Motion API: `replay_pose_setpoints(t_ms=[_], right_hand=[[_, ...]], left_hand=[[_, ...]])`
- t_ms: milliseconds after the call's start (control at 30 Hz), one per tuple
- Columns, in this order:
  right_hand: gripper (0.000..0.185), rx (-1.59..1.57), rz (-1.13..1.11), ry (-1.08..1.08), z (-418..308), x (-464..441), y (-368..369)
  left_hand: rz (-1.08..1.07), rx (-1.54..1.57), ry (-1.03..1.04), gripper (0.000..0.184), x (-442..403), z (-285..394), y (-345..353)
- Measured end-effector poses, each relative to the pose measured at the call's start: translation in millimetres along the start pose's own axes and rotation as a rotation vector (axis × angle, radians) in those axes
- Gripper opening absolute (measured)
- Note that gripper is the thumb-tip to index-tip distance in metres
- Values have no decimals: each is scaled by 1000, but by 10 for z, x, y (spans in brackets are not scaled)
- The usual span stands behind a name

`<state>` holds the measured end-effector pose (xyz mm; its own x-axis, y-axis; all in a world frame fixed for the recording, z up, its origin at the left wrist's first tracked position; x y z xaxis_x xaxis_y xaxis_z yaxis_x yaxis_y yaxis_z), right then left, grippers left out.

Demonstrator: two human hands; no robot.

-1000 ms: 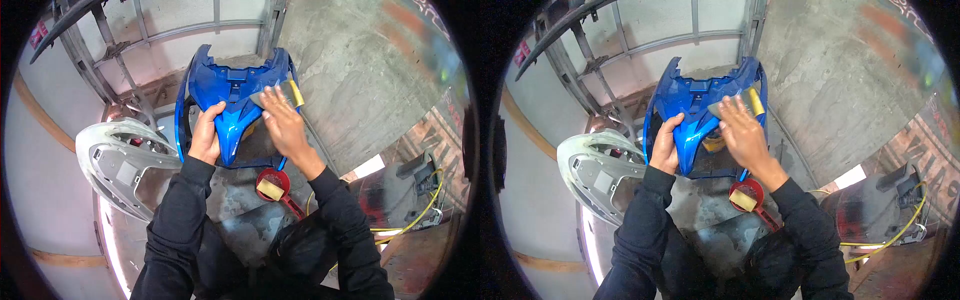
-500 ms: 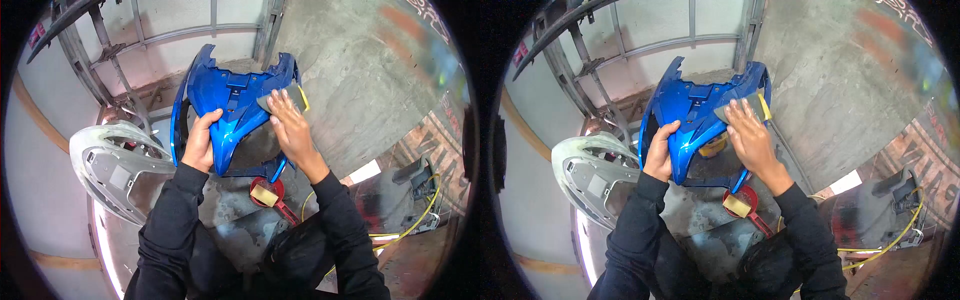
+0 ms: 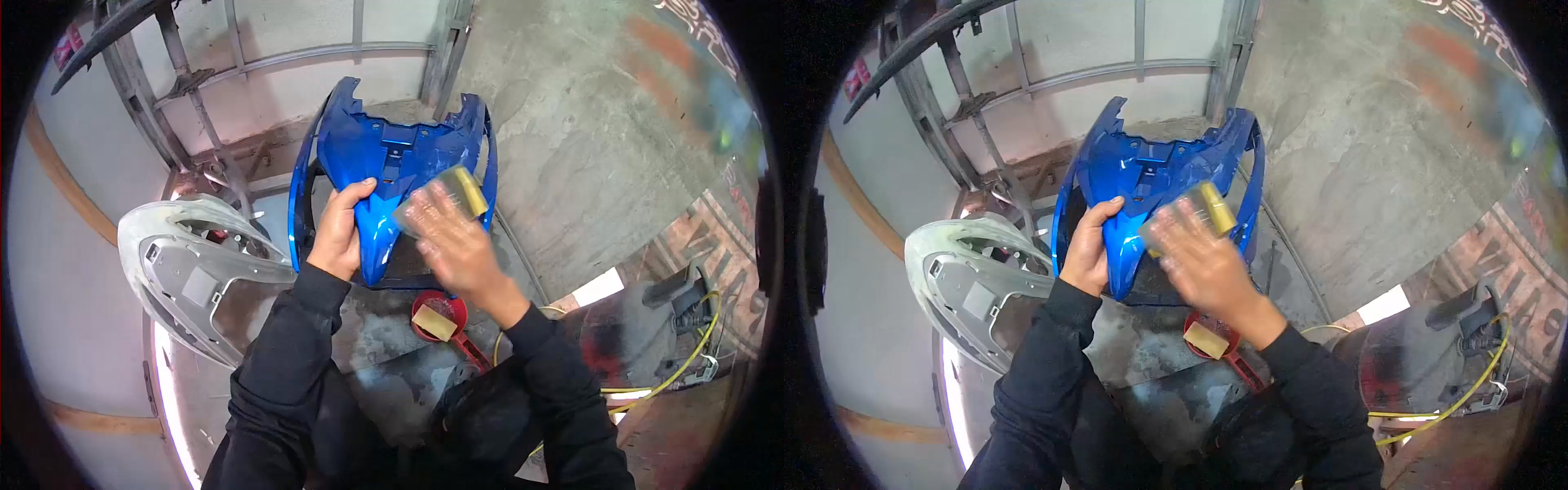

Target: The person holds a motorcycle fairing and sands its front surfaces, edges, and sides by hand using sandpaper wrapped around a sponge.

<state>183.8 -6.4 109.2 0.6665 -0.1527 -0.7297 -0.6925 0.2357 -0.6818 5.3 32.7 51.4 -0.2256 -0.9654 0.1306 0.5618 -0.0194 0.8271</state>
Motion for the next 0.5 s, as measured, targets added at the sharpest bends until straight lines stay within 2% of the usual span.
replay_pose_setpoints(t_ms=[67, 200, 333, 433, 500], right_hand=[[54, 36, 8, 62, 242, 37, -60], [52, -103, -58, -115, -282, -77, 105], [46, -58, 6, 76, 70, -96, 21], [46, -44, -29, -67, -252, -178, 107], [45, 25, -8, -9, -184, -56, 50]], left_hand=[[-14, -4, -4, 24, -169, -4, -172], [2, 8, 23, 25, -36, 51, 64], [10, -31, 70, 22, -100, 69, 25], [-8, -18, 84, 22, -117, 71, 144], [8, -57, 115, 20, 15, 91, 261]])
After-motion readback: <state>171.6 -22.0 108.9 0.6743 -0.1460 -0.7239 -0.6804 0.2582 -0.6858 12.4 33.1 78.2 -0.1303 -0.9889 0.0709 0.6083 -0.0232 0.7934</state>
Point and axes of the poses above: each hand's wrist, its own x-axis away from the middle knuckle, its own y-axis out of the palm, z = x × y, the point moved 6 cm from there along -x, towards the middle knuckle, and after that the axes turned 13 degrees about -y, right-handed, at the moved point
